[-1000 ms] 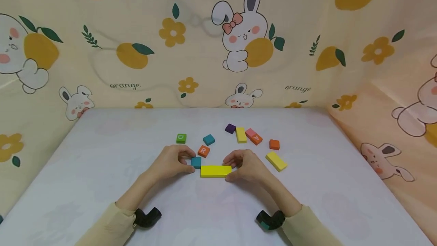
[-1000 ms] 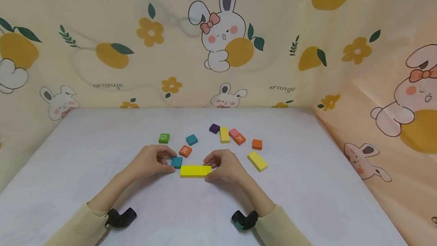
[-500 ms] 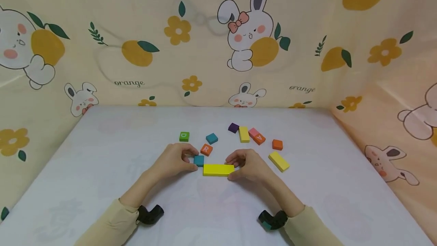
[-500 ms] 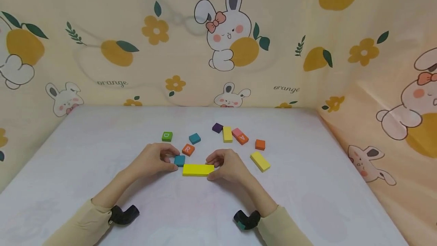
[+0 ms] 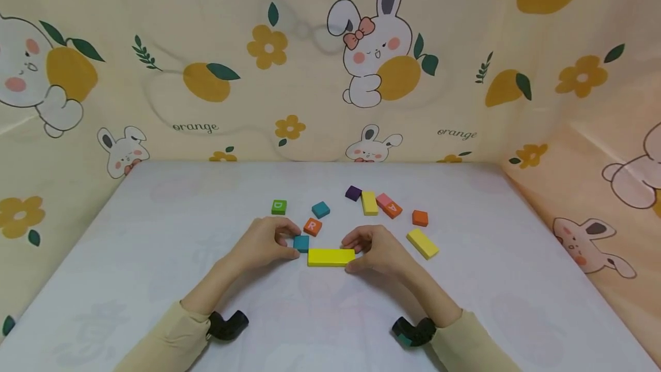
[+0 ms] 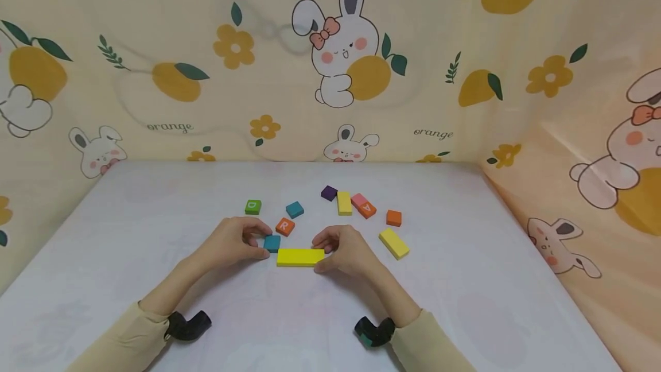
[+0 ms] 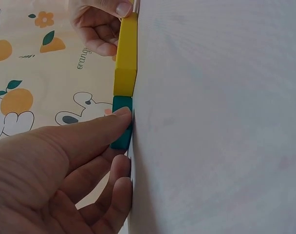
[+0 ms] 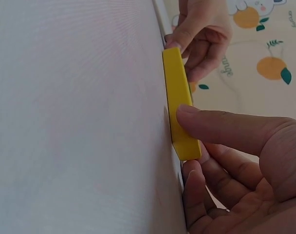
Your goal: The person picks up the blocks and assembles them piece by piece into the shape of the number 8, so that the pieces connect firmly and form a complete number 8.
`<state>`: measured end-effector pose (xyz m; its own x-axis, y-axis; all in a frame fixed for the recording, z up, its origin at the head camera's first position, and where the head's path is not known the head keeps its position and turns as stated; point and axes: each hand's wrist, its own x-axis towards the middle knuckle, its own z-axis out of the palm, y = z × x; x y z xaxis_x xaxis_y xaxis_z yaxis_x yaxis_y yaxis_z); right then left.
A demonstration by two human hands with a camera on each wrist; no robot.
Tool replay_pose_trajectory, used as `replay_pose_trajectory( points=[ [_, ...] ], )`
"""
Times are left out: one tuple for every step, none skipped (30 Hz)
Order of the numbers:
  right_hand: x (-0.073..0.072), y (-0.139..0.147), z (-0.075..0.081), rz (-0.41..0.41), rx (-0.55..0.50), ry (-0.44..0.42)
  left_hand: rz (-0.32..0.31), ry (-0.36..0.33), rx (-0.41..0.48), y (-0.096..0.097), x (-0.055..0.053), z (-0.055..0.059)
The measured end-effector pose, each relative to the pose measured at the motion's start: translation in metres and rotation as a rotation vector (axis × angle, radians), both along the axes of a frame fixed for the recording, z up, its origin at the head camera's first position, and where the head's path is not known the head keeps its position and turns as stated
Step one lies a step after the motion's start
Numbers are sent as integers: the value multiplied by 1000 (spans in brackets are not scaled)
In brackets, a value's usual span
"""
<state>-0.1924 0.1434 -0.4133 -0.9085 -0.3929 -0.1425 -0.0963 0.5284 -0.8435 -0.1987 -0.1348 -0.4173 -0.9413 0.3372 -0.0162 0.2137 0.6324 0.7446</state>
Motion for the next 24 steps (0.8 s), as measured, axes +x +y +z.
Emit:
replay_pose_trajectory(
  points=[
    [0, 0, 0, 1, -2, 0, 0, 0, -1, 0, 0, 0],
    [0, 0, 1, 2, -4, 1, 1, 0, -3, 0, 0, 1],
    [0, 0, 1, 3, -6, -1, 0, 1, -1, 0, 0, 1],
    [0, 0, 1, 2, -7, -2, 0, 0, 0, 0, 0, 1],
    [0, -1, 2, 2, -8, -4, 2, -2, 0, 0, 0, 1],
    [0, -1, 2, 1, -9, -6, 1, -2, -1, 0, 0, 1],
    [1, -1, 2, 0, -10, -9, 1, -1, 0, 0, 0, 1],
    [1, -1, 2, -1, -11, -11, 1, -1, 1, 0, 0, 0],
    [1, -1, 2, -2, -12, -13, 1, -1, 1, 0, 0, 0],
    [1, -1, 1, -2, -13, -12, 3, 0, -2, 0, 0, 0],
    [1, -1, 1, -1, -12, -11, 5, 2, -1, 0, 0, -1],
    [1, -1, 1, -1, -11, -10, 6, 2, -1, 0, 0, -1],
    [1, 0, 1, 0, -10, -8, 6, 2, 1, 0, 0, -1],
    [1, 0, 1, 0, -8, -7, 8, 1, 2, 1, 1, -1],
    [1, 0, 1, -1, -6, -6, 10, 1, 2, 1, 1, -1],
    [1, 0, 1, -1, -5, -5, 11, 1, 5, 1, 1, -2],
    [1, 0, 1, -1, -4, -5, 13, -1, 9, 1, 1, -2],
    [1, 0, 0, -1, -5, -6, 14, -2, 8, 1, 2, -2],
    [1, 0, 0, 0, -5, -6, 14, -4, 8, 0, 2, -2],
    [1, 0, 0, 1, -6, -7, 10, -4, 8, 0, 2, -1],
    [1, 0, 0, 2, -5, -7, 6, -7, 7, 0, 2, 0],
    [1, 0, 0, 3, -4, -5, 0, -10, 8, -1, 1, 0],
    [1, 0, 0, 3, -4, -5, -8, -11, 6, -2, 1, 1],
    [1, 0, 0, 3, -3, -3, -15, -11, 3, -4, 1, 3]
  ],
)
